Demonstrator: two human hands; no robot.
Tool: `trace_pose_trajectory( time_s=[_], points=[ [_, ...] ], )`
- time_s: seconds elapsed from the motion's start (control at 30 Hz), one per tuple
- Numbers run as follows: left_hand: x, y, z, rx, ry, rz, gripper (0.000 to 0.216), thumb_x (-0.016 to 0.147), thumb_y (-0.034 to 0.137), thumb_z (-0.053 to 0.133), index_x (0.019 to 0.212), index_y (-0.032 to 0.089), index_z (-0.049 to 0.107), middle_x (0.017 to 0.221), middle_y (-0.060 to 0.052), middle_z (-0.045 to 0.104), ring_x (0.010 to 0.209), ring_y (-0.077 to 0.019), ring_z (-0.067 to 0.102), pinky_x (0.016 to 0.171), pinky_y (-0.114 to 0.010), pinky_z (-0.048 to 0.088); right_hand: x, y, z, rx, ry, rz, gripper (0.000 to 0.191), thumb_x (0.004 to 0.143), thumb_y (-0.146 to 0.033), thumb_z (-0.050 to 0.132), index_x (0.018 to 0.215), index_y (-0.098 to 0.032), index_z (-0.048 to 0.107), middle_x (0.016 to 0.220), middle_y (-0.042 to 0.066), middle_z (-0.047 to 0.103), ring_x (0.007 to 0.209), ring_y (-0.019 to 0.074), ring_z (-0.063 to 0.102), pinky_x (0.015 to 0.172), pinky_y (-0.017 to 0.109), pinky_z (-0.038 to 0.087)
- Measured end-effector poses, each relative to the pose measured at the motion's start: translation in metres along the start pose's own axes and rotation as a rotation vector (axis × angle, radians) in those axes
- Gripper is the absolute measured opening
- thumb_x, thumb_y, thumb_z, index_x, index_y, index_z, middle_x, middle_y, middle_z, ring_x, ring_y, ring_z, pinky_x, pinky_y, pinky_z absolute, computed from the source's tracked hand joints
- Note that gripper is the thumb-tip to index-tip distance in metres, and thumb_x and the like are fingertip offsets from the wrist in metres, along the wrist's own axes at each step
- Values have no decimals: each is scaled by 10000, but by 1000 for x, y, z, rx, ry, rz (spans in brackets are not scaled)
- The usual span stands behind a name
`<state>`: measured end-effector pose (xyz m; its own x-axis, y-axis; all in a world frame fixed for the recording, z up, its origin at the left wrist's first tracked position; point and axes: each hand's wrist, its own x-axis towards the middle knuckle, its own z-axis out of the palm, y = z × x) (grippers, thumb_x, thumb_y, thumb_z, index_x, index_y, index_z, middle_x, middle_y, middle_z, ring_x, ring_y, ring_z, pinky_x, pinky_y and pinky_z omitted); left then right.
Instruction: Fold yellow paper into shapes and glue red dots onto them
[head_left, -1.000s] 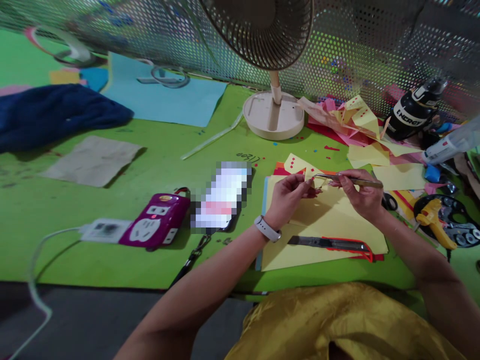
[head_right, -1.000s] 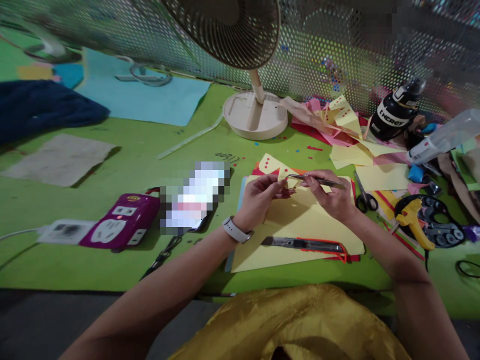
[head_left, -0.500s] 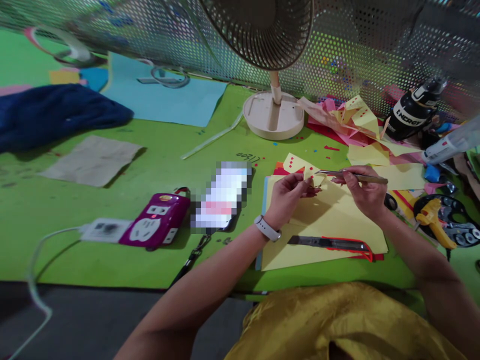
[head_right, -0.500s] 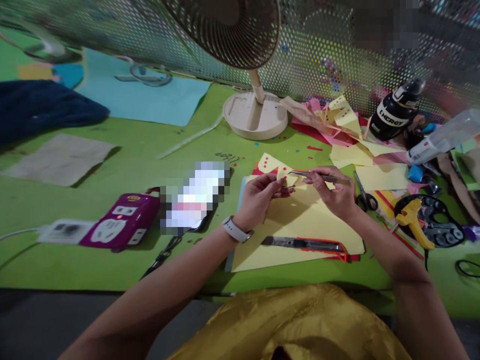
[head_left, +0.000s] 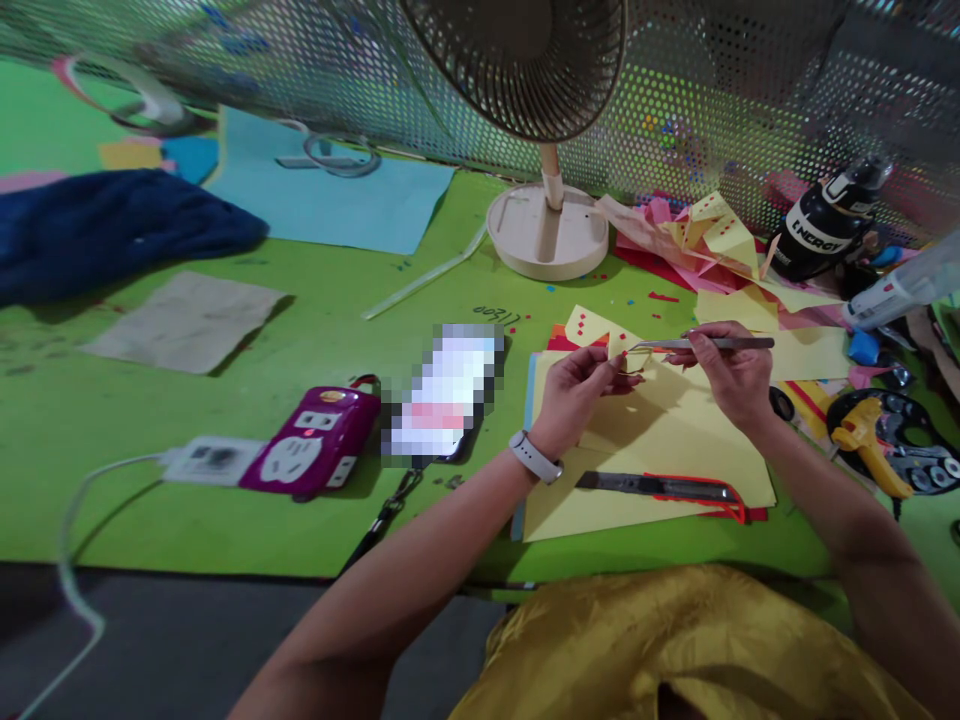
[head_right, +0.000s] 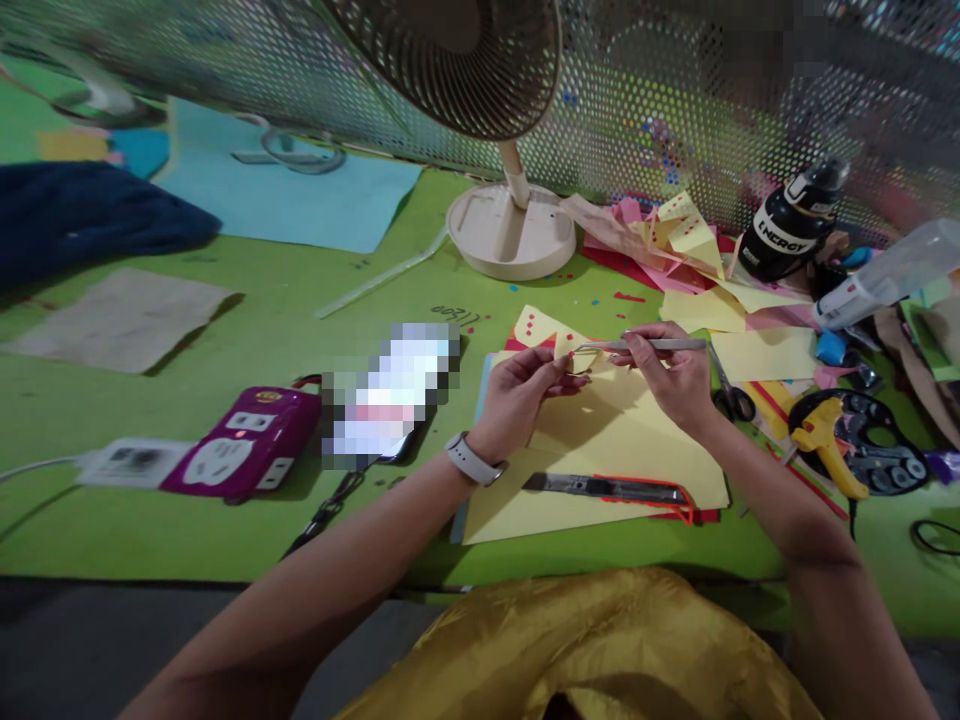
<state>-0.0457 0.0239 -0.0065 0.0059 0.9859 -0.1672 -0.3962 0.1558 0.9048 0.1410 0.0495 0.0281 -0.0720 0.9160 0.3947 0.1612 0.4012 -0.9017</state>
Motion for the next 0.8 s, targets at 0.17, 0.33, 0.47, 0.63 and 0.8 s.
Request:
trace_pose_trajectory(
  time_s=[0.17,0.33,0.47,0.63,0.8],
  points=[
    [0,0,0,-12,8,-11,433,644,504,874,758,189,600,694,2,710,697,-203,769,686,-317,649,1,-2,0,51,-4,11,275,872,-457,727,886,-195,642,657,-11,745,584,173,761,547,238,631],
    [0,-2,-1,2,1,1,413,678,491,855,774,181,600,721,-8,711,699,-199,768,695,-319,648,3,0,0,60,-10,68,326,853,-507,730,885,-194,646,645,-3,748,601,192,768,530,244,621],
    [0,-1,-1,7,-6,1,391,690,482,848,773,184,610,725,-13,713,702,-197,766,698,-321,649,4,2,-1,53,-14,88,343,849,-529,723,884,-198,641,645,-7,750,594,183,765,530,243,622],
    [-1,-1,0,-2,-1,-1,374,696,465,847,772,183,613,729,-13,718,702,-193,765,700,-318,652,4,2,0,62,-14,88,350,847,-528,727,896,-193,639,655,5,759,600,187,767,522,243,612],
    [0,-2,-1,-39,-6,-3,370,692,450,858,769,182,615,702,3,708,682,-181,763,693,-304,653,3,2,0,72,-14,92,323,859,-493,730,924,-188,645,670,8,766,617,185,771,527,237,604]
  ],
)
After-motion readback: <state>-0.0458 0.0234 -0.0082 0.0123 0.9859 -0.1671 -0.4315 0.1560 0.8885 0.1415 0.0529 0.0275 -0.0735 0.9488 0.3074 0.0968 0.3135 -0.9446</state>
